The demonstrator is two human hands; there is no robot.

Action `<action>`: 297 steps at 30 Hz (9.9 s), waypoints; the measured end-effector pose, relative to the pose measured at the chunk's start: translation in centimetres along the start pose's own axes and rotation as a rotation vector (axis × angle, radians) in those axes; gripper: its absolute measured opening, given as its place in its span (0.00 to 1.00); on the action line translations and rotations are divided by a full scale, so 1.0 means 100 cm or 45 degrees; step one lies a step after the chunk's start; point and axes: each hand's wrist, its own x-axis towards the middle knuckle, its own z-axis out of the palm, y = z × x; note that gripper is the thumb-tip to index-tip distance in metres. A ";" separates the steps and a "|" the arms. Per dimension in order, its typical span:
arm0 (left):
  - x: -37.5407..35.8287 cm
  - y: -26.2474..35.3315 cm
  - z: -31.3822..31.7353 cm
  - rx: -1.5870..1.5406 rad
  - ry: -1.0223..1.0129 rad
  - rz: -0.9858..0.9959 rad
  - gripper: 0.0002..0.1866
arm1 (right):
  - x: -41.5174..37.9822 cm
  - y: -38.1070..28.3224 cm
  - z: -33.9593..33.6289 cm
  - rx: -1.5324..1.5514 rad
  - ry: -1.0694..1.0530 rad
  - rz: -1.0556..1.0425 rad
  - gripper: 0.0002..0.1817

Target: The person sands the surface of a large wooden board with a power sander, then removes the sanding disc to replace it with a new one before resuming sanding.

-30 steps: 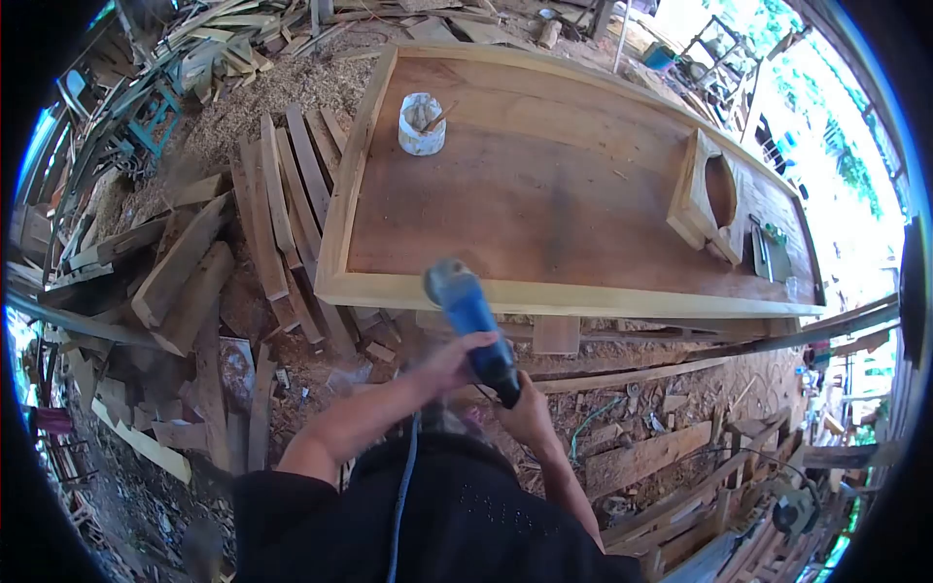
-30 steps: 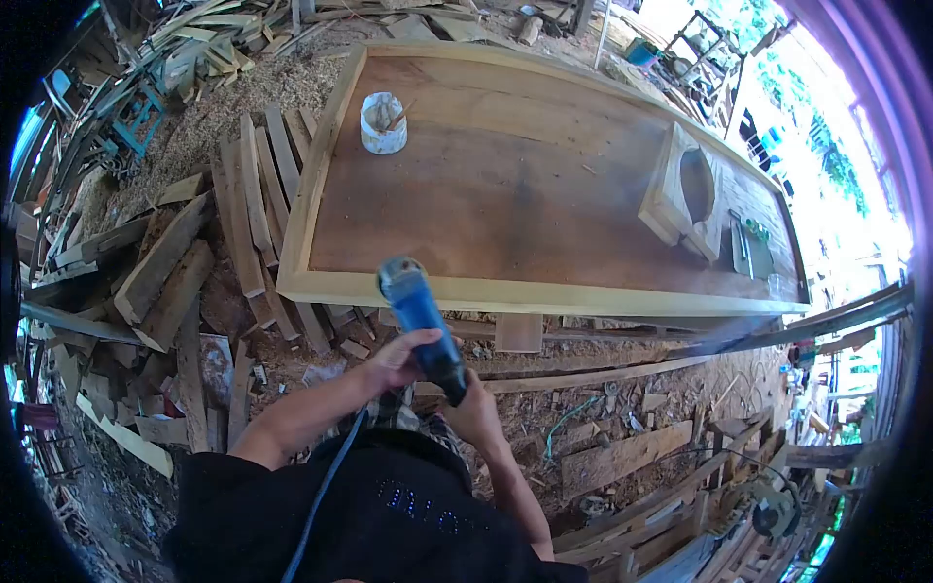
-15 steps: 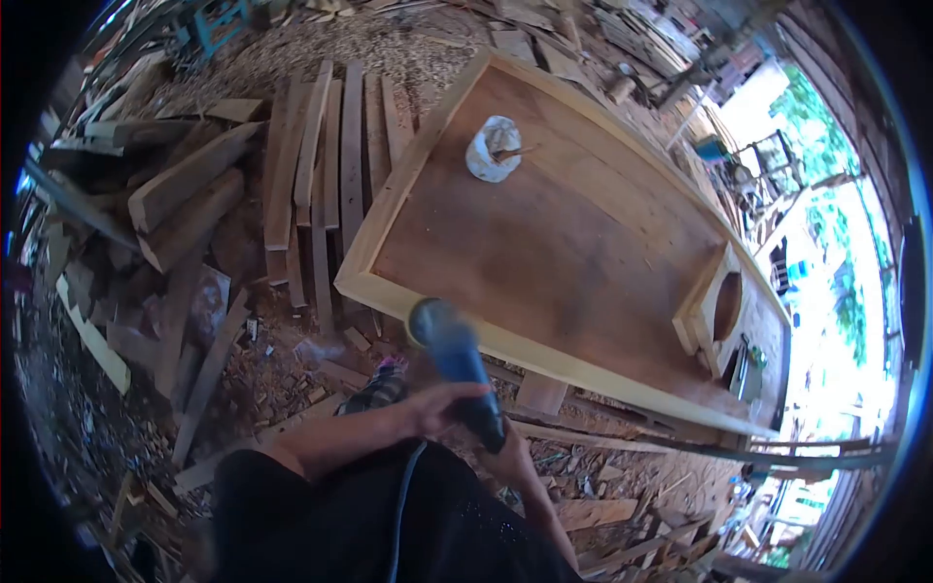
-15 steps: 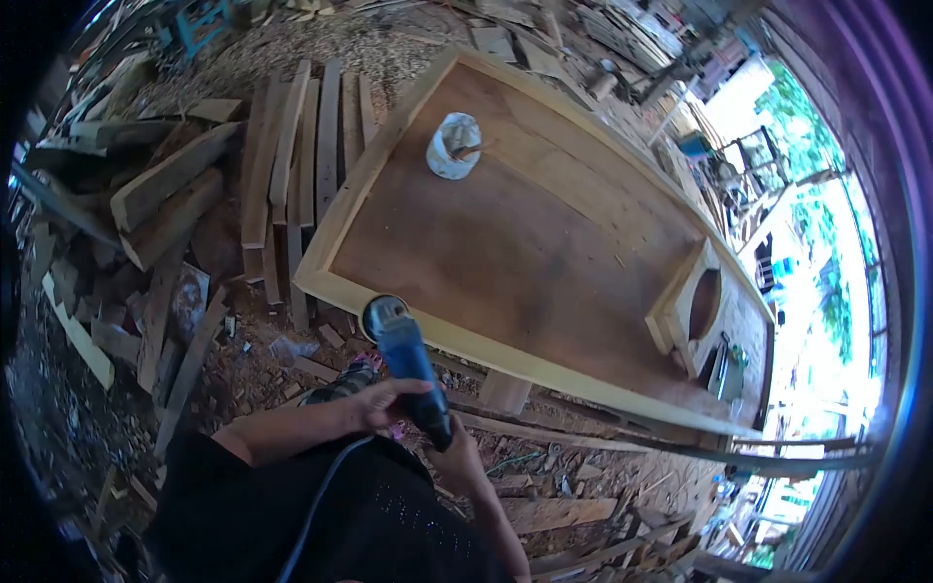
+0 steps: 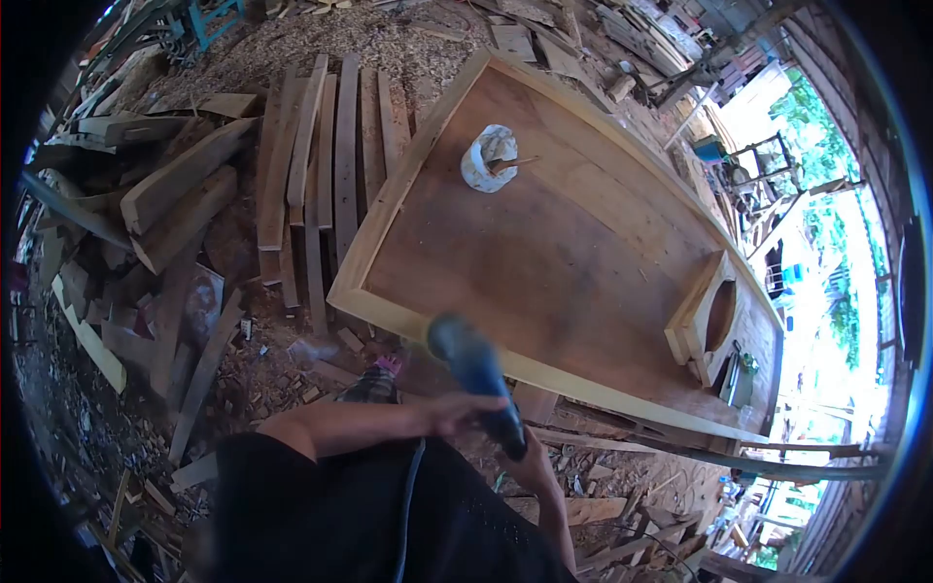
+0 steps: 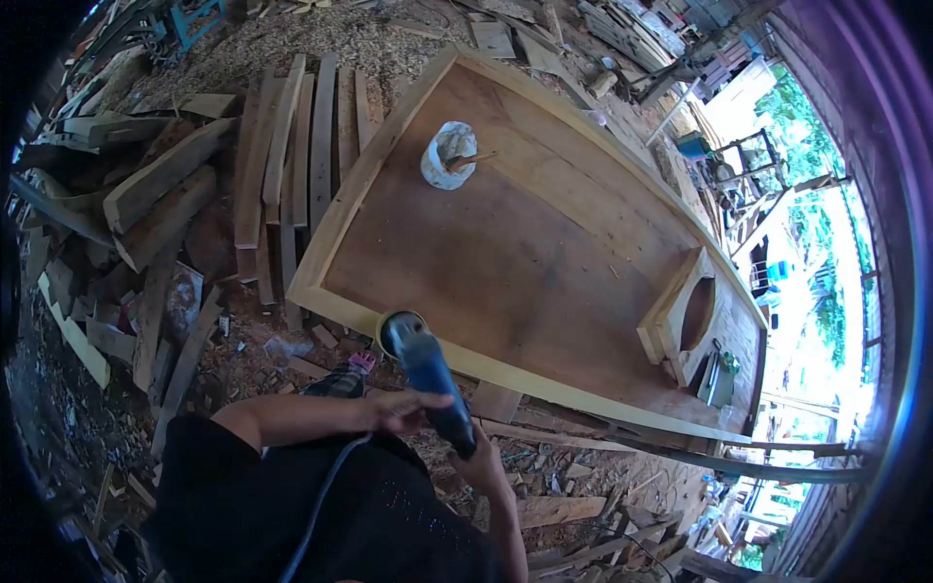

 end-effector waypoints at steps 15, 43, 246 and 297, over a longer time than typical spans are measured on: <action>-0.079 0.080 -0.035 -0.132 0.062 -0.053 0.27 | 0.067 -0.078 0.035 0.010 -0.179 -0.224 0.26; 0.191 -0.159 0.096 0.348 -0.134 -0.204 0.26 | -0.102 0.158 -0.070 0.540 0.554 0.321 0.23; 0.229 -0.173 0.153 1.995 0.448 -0.267 0.11 | 0.019 0.265 -0.209 2.306 0.926 -0.017 0.20; 0.289 -0.226 0.159 1.999 0.381 -0.045 0.12 | 0.027 0.330 -0.257 2.200 0.799 -0.001 0.18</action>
